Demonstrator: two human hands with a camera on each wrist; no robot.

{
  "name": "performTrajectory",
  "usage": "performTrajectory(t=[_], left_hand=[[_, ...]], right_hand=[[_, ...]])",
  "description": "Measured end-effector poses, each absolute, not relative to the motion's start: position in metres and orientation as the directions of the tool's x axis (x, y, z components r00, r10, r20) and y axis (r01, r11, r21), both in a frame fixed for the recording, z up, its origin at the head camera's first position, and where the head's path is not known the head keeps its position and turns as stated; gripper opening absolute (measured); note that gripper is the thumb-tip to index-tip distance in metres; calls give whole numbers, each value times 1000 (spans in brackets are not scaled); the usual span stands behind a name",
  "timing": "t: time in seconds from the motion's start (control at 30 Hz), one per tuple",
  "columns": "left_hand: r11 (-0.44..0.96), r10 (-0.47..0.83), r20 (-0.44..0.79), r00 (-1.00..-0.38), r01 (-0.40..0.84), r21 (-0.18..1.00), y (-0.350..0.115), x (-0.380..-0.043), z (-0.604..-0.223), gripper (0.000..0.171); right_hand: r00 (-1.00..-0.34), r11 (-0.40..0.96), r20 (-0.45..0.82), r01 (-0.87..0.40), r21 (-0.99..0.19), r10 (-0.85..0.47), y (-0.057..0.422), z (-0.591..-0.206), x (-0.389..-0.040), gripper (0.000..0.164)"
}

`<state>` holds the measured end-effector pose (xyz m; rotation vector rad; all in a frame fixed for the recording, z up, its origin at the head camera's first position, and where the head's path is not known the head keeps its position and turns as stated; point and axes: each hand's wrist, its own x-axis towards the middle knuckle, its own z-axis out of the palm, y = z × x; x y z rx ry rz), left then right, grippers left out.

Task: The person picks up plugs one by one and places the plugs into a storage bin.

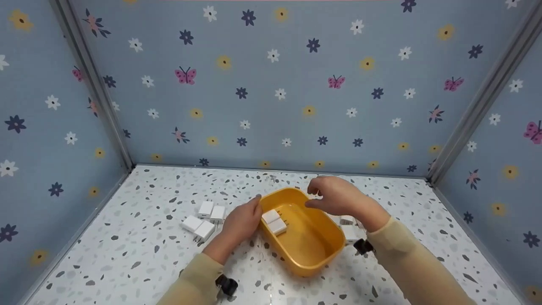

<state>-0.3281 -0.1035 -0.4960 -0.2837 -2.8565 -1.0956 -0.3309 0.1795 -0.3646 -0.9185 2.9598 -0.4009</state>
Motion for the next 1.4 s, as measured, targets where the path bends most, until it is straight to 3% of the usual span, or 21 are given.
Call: performTrajectory(t=[0.8, 1.2, 1.4], left_hand=[[729, 141, 139, -980, 198, 655, -103, -327, -499, 54], [728, 136, 89, -987, 161, 666, -100, -326, -495, 56], [723, 127, 92, -988, 155, 674, -101, -326, -495, 56]], right_hand=[[-904, 830, 29, -403, -386, -426, 258, -410, -317, 31], [-901, 810, 3, -391, -438, -433, 274, -426, -309, 25], [-890, 802, -16, -402, -443, -455, 278, -433, -311, 31]])
